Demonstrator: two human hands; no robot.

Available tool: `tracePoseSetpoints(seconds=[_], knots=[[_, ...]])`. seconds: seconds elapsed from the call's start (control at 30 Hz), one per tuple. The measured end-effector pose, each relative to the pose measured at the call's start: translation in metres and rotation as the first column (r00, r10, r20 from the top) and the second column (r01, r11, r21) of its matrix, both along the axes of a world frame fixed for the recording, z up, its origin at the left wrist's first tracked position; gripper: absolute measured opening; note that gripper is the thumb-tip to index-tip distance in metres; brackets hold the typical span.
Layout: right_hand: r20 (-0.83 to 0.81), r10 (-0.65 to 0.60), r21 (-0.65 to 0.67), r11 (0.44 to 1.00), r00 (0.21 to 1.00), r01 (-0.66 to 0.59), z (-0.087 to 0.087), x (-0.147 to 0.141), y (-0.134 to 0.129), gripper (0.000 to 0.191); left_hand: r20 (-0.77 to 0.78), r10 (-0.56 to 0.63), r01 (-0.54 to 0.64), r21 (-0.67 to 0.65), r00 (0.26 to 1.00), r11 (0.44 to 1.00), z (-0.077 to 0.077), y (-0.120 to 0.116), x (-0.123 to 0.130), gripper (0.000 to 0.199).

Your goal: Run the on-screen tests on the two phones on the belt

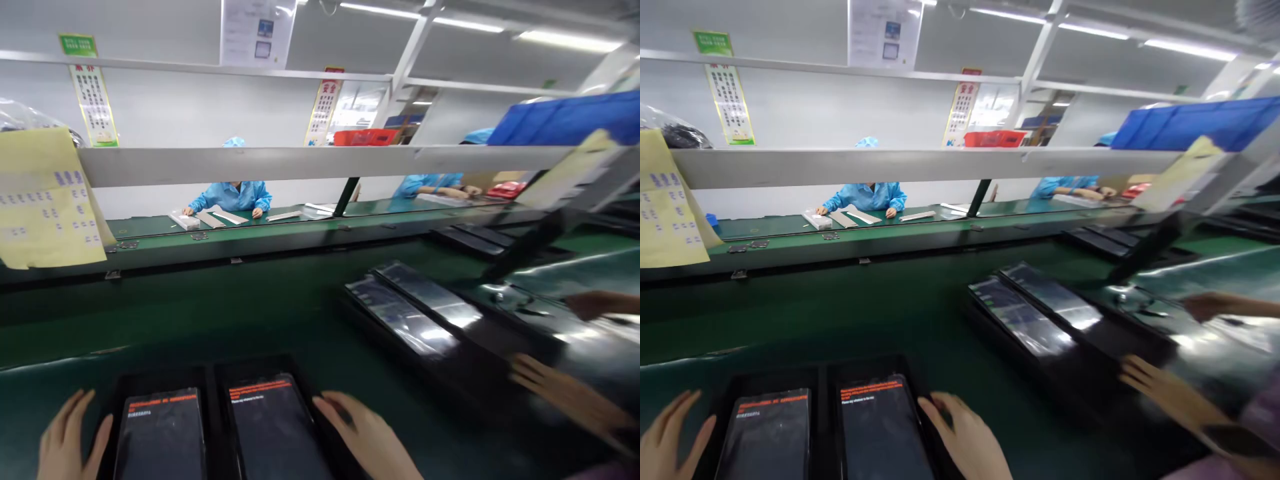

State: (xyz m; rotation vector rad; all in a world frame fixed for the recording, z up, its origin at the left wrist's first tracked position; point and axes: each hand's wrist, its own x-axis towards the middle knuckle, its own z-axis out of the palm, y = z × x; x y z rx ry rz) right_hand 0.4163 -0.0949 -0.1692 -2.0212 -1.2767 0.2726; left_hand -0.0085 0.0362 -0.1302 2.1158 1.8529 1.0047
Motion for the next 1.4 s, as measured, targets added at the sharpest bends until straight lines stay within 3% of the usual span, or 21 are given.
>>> tracePoseSetpoints(seconds=[0.03,0.07,0.13,0.2,0.3,0.47,0.57,0.67,0.73,0.83,0.9,0.97,1.0,1.07,1.2,1.3,1.4], knots=[[0.100,0.036,0.010,0.999,0.994,-0.037,0.003,-0.006,0.013,0.043,-0.066,-0.044,0.050,0.103,0.997,0.993,0.003,0.006,0.004,0.059],[0.189,0.106,0.014,0.994,0.976,-0.111,0.006,-0.013,0.027,0.041,-0.116,-0.125,0.139,0.124,0.985,0.983,0.005,0.011,0.011,0.052],[0.304,0.328,-0.039,0.942,0.895,-0.332,0.011,-0.031,0.054,0.040,-0.163,-0.356,0.354,-0.041,0.920,0.934,0.005,0.021,0.031,0.041],[0.332,0.458,-0.115,0.887,0.825,-0.446,0.011,-0.049,0.077,0.043,-0.189,-0.510,0.472,-0.213,0.839,0.856,0.000,0.030,0.053,0.038],[0.344,0.522,-0.200,0.853,0.780,-0.482,0.006,-0.062,0.096,0.042,-0.259,-0.553,0.492,-0.266,0.792,0.829,-0.014,0.040,0.071,0.040],[0.321,0.566,-0.307,0.821,0.759,-0.482,0.011,-0.054,0.108,0.045,-0.372,-0.568,0.506,-0.258,0.734,0.823,-0.025,0.046,0.073,0.050],[0.334,0.536,-0.325,0.838,0.775,-0.439,0.024,-0.049,0.127,0.045,-0.404,-0.613,0.502,-0.354,0.679,0.789,-0.017,0.047,0.079,0.059],[0.361,0.476,-0.290,0.875,0.802,-0.389,0.043,-0.044,0.151,0.043,-0.341,-0.666,0.483,-0.485,0.664,0.730,0.003,0.053,0.089,0.061],[0.375,0.437,-0.250,0.897,0.818,-0.365,0.055,-0.041,0.159,0.039,-0.253,-0.736,0.503,-0.590,0.628,0.632,0.019,0.061,0.093,0.061],[0.383,0.428,-0.198,0.904,0.818,-0.380,0.063,-0.045,0.145,0.032,-0.037,-0.858,0.554,-0.749,0.512,0.363,0.044,0.080,0.094,0.057],[0.373,0.477,-0.200,0.879,0.796,-0.432,0.059,-0.051,0.119,0.041,0.081,-0.892,0.566,-0.798,0.444,0.209,0.055,0.094,0.093,0.051],[0.330,0.555,-0.248,0.831,0.763,-0.497,0.048,-0.058,0.089,0.060,0.129,-0.900,0.570,-0.808,0.417,0.149,0.062,0.107,0.095,0.046],[0.301,0.588,-0.278,0.807,0.751,-0.521,0.041,-0.061,0.075,0.069,0.130,-0.898,0.577,-0.802,0.420,0.155,0.064,0.114,0.097,0.046],[0.250,0.626,-0.330,0.772,0.738,-0.543,0.027,-0.068,0.053,0.085,0.090,-0.880,0.605,-0.758,0.467,0.243,0.066,0.127,0.105,0.046],[0.244,0.631,-0.371,0.762,0.737,-0.530,0.010,-0.076,0.033,0.106,-0.043,-0.731,0.602,-0.535,0.682,0.593,0.065,0.135,0.113,0.050],[0.243,0.624,-0.378,0.766,0.743,-0.520,0.004,-0.076,0.028,0.113,-0.092,-0.593,0.524,-0.377,0.800,0.764,0.052,0.106,0.092,0.056],[0.223,0.585,-0.289,0.804,0.780,-0.520,0.002,-0.068,0.030,0.101,-0.155,-0.486,0.423,-0.314,0.860,0.850,0.023,0.055,0.045,0.065]])
